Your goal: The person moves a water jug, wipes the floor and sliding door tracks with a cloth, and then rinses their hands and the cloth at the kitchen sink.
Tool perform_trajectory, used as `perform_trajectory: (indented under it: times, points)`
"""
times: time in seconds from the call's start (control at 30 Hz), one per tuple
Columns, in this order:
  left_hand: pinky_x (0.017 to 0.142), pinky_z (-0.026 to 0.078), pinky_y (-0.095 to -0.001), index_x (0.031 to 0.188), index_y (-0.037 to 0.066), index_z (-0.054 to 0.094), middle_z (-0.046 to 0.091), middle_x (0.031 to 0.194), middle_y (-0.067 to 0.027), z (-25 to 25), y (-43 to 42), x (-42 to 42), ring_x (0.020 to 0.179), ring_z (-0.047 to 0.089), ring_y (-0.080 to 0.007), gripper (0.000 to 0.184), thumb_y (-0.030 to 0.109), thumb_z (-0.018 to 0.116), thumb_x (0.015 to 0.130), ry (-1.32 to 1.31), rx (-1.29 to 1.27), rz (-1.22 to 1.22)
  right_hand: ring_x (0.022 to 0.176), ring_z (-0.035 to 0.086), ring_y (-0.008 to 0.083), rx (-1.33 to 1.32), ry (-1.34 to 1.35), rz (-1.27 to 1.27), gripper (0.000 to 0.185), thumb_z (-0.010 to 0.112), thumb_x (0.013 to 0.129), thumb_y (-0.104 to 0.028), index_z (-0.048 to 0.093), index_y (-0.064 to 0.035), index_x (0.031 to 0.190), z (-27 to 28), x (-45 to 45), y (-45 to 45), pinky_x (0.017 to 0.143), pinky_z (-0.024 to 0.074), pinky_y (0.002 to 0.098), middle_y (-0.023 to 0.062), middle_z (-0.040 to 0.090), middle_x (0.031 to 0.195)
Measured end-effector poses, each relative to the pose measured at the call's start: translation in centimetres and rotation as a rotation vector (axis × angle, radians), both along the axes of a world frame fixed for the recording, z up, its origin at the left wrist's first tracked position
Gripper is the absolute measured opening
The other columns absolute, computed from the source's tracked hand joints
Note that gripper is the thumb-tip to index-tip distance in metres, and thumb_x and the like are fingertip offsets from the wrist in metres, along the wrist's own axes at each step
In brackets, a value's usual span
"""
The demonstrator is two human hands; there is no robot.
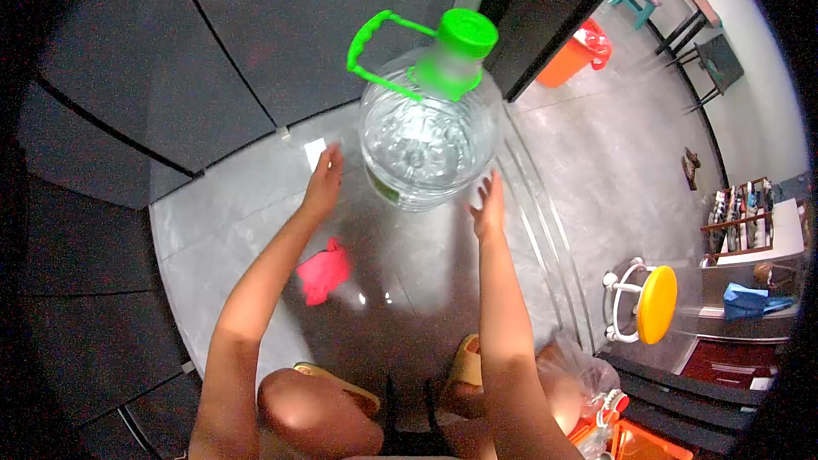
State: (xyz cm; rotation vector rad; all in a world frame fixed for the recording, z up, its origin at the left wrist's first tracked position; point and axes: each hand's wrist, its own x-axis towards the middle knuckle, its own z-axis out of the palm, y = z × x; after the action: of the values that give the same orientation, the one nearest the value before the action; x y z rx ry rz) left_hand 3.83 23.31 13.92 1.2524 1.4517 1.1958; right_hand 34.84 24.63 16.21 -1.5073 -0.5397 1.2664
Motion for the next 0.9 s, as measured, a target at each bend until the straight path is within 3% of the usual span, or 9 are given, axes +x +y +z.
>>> perform_trajectory:
  times: [0.03,0.13,0.2,0.37,0.53,0.73,0.9]
  points:
    - [0.101,0.025,-0.0333,0.131,0.004,0.029,0.035,0.133,-0.0142,4.4,1.4,1.8,0.124,0.032,-0.0263,0.058,0.044,0.036,0.09,-0.104,0.032,0.008,0.123,0.028,0.027,-0.027,0.064,0.079,0.072,0.04,0.079,-0.06,0.025,-0.0163,0.134,0.7,-0.3,1.0,0.085,0.0346,0.0522,0.0078,0.027,0.137]
    - [0.105,0.014,-0.0308,0.137,0.007,0.018,0.022,0.141,-0.0107,8.2,5.4,3.7,0.13,0.019,-0.0219,0.064,0.049,0.027,0.09,-0.279,-0.032,-0.055,0.127,0.023,0.0301,-0.05,0.17,0.342,0.083,0.033,0.074,-0.072,0.019,-0.019,0.136,1.0,-0.5,3.2,0.085,0.0301,0.0592,0.007,0.02,0.141]
    - [0.105,0.011,-0.0304,0.138,0.008,0.016,0.019,0.142,-0.0095,5.2,7.8,3.5,0.131,0.015,-0.0216,0.065,0.052,0.023,0.09,-0.38,-0.07,-0.12,0.126,0.024,0.0299,-0.048,0.195,0.392,0.083,0.03,0.074,-0.073,0.02,-0.0188,0.136,1.2,-0.5,3.5,0.085,0.0306,0.0584,0.0068,0.022,0.14]
    - [0.105,0.01,-0.0323,0.138,0.009,0.015,0.016,0.143,-0.0091,1.5,8.8,2.9,0.132,0.012,-0.0228,0.067,0.054,0.022,0.089,-0.459,-0.08,-0.158,0.124,0.028,0.0292,-0.062,0.123,0.388,0.085,0.024,0.073,-0.076,0.023,-0.0177,0.135,0.9,-1.2,2.7,0.084,0.0337,0.0538,0.0062,0.027,0.138]
    - [0.105,0.012,-0.0341,0.139,0.011,0.012,0.016,0.143,-0.0089,4.8,5.8,1.9,0.132,0.012,-0.0231,0.071,0.059,0.02,0.087,-0.359,-0.103,-0.137,0.124,0.027,0.029,-0.025,0.139,0.377,0.08,0.019,0.078,-0.072,0.023,-0.0165,0.135,0.2,-3.1,0.8,0.085,0.0351,0.0504,0.008,0.026,0.138]
    - [0.1,0.022,-0.0479,0.139,0.02,0.01,0.015,0.143,-0.0067,10.6,0.6,-1.4,0.13,0.016,-0.0259,0.082,0.073,0.018,0.077,-0.386,-0.236,-0.071,0.126,0.024,0.0295,-0.014,0.13,0.406,0.072,0.018,0.083,-0.066,0.018,-0.0171,0.136,1.4,-7.9,-2.3,0.089,0.0333,0.0496,0.0084,0.024,0.138]
    - [0.101,0.018,-0.0487,0.139,0.018,0.01,0.013,0.144,-0.0064,9.8,-1.9,-8.4,0.131,0.014,-0.0263,0.082,0.071,0.021,0.078,-0.381,-0.222,0.023,0.127,0.022,0.0299,-0.025,0.18,0.519,0.071,0.022,0.083,-0.065,0.012,-0.0204,0.137,1.0,-14.0,-3.7,0.089,0.0328,0.0504,0.0065,0.019,0.14]
